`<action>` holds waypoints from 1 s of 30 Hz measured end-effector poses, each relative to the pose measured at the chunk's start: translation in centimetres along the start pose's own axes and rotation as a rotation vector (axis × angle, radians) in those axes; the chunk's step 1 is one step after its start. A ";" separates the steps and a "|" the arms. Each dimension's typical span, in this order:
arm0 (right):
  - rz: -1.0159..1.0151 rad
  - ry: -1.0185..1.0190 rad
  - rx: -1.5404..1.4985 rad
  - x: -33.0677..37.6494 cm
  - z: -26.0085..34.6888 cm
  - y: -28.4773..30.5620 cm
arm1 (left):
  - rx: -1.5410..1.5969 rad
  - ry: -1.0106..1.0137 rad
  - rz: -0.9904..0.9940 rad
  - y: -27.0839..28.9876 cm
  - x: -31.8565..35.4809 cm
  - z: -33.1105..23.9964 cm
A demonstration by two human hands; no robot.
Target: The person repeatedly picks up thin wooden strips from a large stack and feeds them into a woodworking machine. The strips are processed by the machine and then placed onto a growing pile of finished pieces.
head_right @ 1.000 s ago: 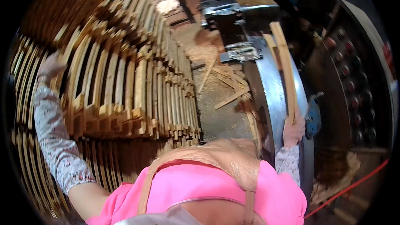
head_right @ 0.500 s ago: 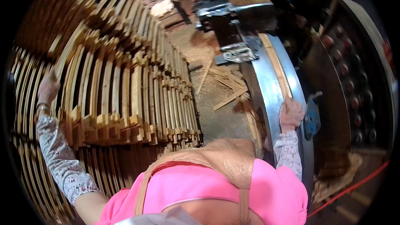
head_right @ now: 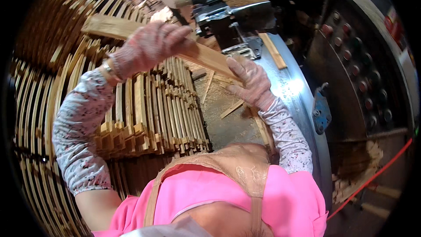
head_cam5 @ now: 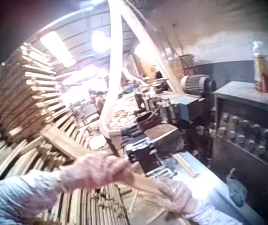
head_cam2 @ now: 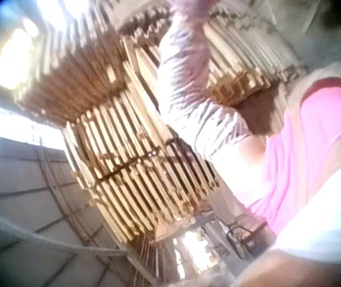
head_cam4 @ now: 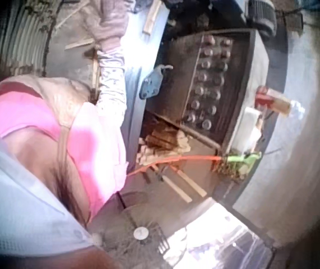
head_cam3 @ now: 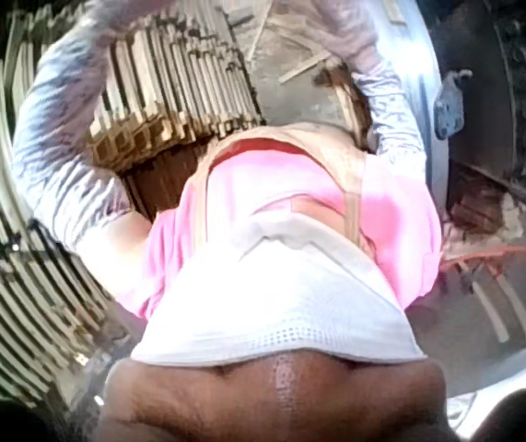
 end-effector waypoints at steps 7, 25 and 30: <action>-0.038 -0.715 0.127 22.3 0.5 1.2 | 0.212 0.034 0.385 2.4 -4.7 1.7; -0.005 -1.040 0.545 16.7 -22.9 -3.8 | 0.519 0.999 0.748 -10.1 29.1 25.5; 0.180 -1.160 0.430 22.4 -13.5 -2.8 | 0.491 1.134 1.017 -14.4 43.6 24.4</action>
Point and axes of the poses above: each hand's wrist, its own x-axis away from the middle knuckle, its own y-axis out of the back of the hand, z = x × y, the point moved 8 cm from there along -x, towards the middle knuckle, and after that the axes turned 15 degrees about z, right-handed, at the moved point
